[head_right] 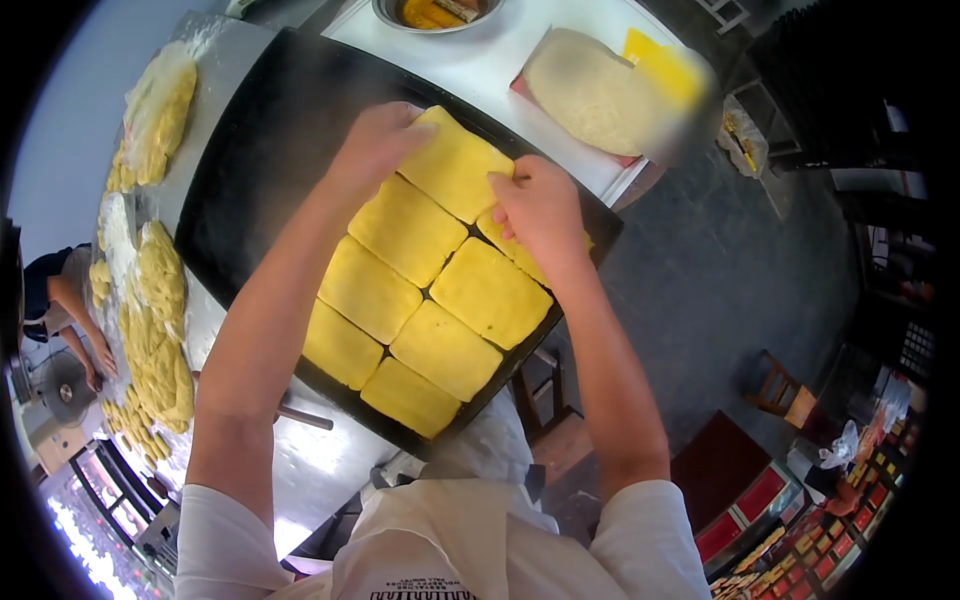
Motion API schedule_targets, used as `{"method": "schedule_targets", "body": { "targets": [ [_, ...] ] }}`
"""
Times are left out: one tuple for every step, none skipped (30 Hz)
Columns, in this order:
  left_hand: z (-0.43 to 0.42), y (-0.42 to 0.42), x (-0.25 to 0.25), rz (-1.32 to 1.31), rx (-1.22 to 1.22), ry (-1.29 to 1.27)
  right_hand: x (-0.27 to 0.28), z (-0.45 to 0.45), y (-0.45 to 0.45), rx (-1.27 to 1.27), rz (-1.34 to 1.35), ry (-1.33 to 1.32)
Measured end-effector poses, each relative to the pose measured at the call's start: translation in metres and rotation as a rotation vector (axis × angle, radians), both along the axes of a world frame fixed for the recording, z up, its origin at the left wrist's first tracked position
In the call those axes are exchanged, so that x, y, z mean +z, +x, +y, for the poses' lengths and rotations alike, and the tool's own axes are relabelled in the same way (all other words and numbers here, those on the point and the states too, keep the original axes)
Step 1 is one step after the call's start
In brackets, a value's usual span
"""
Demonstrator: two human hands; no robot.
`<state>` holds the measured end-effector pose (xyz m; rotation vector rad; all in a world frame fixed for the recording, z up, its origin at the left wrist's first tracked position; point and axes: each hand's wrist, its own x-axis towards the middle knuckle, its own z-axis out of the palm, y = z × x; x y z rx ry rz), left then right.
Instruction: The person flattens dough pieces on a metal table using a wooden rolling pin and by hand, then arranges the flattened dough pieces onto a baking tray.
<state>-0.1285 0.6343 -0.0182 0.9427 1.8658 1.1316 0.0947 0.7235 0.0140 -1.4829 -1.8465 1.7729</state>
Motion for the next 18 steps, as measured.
{"method": "schedule_targets", "body": {
  "targets": [
    [0.002,0.000,0.002,0.003,0.005,-0.021,0.002,-0.001,0.004,-0.014,0.007,-0.006],
    [0.002,0.000,0.004,0.066,0.017,-0.018,0.004,-0.002,0.008,-0.029,0.014,-0.011],
    [0.000,0.001,0.007,0.128,0.029,-0.016,0.005,-0.007,0.013,-0.055,0.010,0.065],
    [-0.002,0.002,0.007,0.190,0.042,-0.014,0.006,-0.014,0.019,-0.080,0.007,0.141],
    [-0.004,0.001,0.005,0.236,0.049,0.011,0.007,-0.020,0.025,-0.104,0.005,0.216],
    [-0.007,-0.001,0.004,0.283,0.056,0.035,0.006,-0.025,0.029,-0.025,0.000,0.357],
    [-0.010,-0.001,0.002,0.331,0.062,0.057,0.003,-0.031,0.032,0.055,-0.005,0.495],
    [-0.013,0.000,0.001,0.347,0.081,0.067,-0.001,-0.034,0.035,0.135,-0.009,0.633],
    [-0.017,0.003,0.007,0.365,0.099,0.079,-0.007,-0.033,0.037,0.304,-0.009,0.938],
    [-0.022,0.008,0.012,0.384,0.117,0.091,-0.005,-0.035,0.036,0.349,-0.013,0.994],
    [-0.028,0.014,0.011,0.465,0.110,0.084,-0.002,-0.039,0.033,0.394,-0.019,1.049],
    [-0.037,0.021,0.008,0.548,0.105,0.076,0.000,-0.041,0.032,0.441,-0.023,1.105],
    [-0.044,0.029,0.010,0.630,0.101,0.067,-0.008,-0.041,0.034,0.487,-0.052,1.109],
    [-0.052,0.038,0.013,0.715,0.000,0.082,-0.012,-0.041,0.038,0.512,-0.098,1.095],
    [-0.058,0.049,0.020,0.798,-0.102,0.094,-0.012,-0.041,0.039,0.539,-0.144,1.080],
    [-0.064,0.057,0.023,0.881,-0.202,0.105,-0.013,-0.042,0.038,0.567,-0.187,1.064],
    [-0.068,0.062,0.024,0.903,-0.238,0.087,-0.014,-0.041,0.038,0.575,-0.204,1.066],
    [-0.072,0.068,0.023,0.923,-0.279,0.069,-0.014,-0.042,0.038,0.581,-0.225,1.066]
  ]
}}
